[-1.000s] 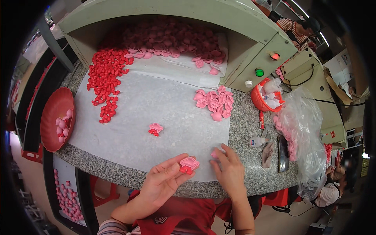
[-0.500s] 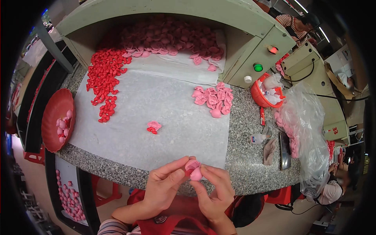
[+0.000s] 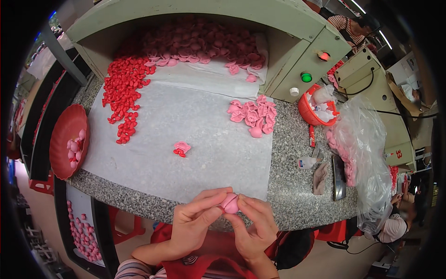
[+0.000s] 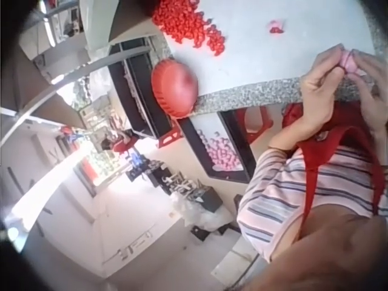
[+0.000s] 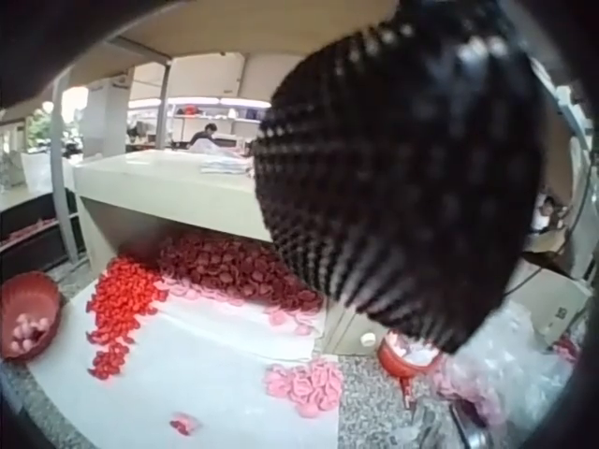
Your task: Assembling small pink heart-shaped plastic components by applying glue from a bottle.
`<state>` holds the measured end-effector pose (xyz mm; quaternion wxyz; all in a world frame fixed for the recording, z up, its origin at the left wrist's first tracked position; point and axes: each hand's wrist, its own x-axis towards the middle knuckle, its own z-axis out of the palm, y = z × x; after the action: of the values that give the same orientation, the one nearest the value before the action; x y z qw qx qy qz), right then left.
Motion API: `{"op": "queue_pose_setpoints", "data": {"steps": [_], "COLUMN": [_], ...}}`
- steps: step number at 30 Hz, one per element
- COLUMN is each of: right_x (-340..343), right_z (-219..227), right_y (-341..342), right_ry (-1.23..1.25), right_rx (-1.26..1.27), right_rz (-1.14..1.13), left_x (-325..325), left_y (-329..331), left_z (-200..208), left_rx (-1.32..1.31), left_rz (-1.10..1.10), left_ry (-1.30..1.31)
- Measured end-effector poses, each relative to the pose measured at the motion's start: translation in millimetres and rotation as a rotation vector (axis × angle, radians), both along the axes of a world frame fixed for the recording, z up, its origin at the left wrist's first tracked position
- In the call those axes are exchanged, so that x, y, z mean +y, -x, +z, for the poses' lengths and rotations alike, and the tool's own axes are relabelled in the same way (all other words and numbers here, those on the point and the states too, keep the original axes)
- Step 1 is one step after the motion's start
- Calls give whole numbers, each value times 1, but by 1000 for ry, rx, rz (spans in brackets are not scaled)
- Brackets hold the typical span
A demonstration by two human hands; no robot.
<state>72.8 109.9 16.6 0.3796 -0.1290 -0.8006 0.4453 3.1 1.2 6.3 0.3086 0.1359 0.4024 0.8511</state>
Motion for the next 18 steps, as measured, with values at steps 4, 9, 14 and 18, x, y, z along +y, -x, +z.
{"op": "queue_pose_setpoints", "data": {"steps": [4, 9, 14, 18], "right_x": [1, 2, 1, -1], "right_z": [0, -2, -5, -5], "right_y": [0, -1, 2, 2], "right_ry": [9, 20, -18, -51], "right_rx": [15, 50, 85, 94], "right_rz": [2, 6, -12, -28], "left_x": [1, 2, 3, 4], "left_y": [0, 1, -1, -3], "left_z": [1, 6, 6, 6], "left_rx": [83, 195, 271, 338], "left_rz": [10, 37, 77, 114], "left_ry": [52, 114, 151, 165]}}
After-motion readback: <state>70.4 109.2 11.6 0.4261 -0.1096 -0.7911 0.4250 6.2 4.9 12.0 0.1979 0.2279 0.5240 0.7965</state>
